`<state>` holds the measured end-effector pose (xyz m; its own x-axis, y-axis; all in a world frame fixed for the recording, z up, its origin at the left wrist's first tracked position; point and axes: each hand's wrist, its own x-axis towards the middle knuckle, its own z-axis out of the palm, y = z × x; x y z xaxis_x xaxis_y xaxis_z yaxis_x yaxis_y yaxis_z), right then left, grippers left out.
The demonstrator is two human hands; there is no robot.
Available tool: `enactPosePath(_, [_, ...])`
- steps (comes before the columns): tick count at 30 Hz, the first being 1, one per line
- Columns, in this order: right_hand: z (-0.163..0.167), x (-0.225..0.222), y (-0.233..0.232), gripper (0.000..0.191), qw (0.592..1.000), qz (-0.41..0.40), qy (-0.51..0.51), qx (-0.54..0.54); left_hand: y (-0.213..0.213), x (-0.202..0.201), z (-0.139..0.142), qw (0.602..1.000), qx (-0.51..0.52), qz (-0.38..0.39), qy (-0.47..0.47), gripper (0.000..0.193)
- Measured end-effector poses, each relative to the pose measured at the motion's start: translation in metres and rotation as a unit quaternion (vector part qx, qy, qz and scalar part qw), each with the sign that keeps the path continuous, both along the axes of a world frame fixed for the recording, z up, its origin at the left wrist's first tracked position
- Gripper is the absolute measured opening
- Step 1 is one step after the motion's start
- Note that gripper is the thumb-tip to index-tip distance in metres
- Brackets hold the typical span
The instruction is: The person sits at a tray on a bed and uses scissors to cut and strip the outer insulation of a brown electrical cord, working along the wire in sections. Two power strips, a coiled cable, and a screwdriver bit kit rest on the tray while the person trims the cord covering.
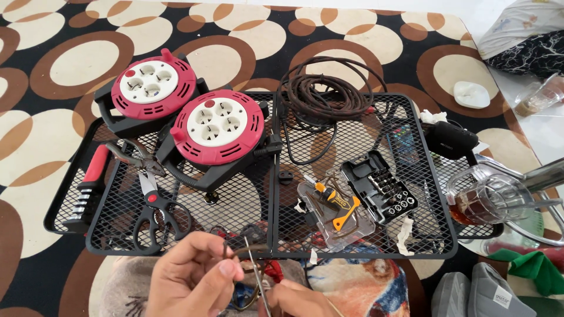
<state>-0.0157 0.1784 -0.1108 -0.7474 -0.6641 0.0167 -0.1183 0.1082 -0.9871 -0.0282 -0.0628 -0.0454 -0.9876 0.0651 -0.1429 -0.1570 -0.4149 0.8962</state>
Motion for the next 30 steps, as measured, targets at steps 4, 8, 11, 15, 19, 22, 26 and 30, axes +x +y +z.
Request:
enactPosePath(4, [0.022, 0.000, -0.006, 0.005, 0.998, -0.051, 0.022, 0.023, -0.001, 0.004, -0.003, 0.998, -0.040, -0.031, -0.025, 0.011])
enactPosePath(8, [0.030, -0.002, -0.007, 0.005, 0.997, -0.053, 0.053, 0.020, 0.001, 0.007, -0.009, 0.994, -0.106, -0.020, -0.022, 0.012])
enactPosePath(11, [0.030, -0.003, -0.008, 0.004, 0.998, -0.047, 0.045, 0.009, 0.007, 0.008, -0.012, 0.988, -0.147, 0.015, 0.032, 0.012])
enactPosePath(15, [0.031, -0.005, -0.007, 0.007, 0.998, -0.052, 0.019, 0.019, 0.016, 0.014, -0.010, 0.987, -0.149, 0.056, 0.038, 0.016])
enactPosePath(19, [0.033, -0.005, -0.008, 0.013, 0.997, -0.071, 0.011, -0.010, 0.021, 0.015, -0.003, 0.993, -0.106, 0.034, 0.038, 0.013])
enactPosePath(22, [0.033, -0.005, -0.009, 0.012, 0.998, -0.068, 0.007, -0.003, 0.021, 0.013, 0.000, 0.992, -0.082, 0.011, 0.097, 0.012])
enactPosePath(26, [0.030, -0.005, -0.009, 0.013, 0.998, -0.068, 0.018, -0.005, 0.022, 0.013, -0.002, 0.991, -0.087, 0.011, 0.104, 0.011])
enactPosePath(30, [0.023, -0.007, -0.009, 0.042, 0.997, -0.058, 0.041, 0.006, 0.025, 0.012, -0.008, 0.986, -0.087, 0.035, 0.134, 0.012])
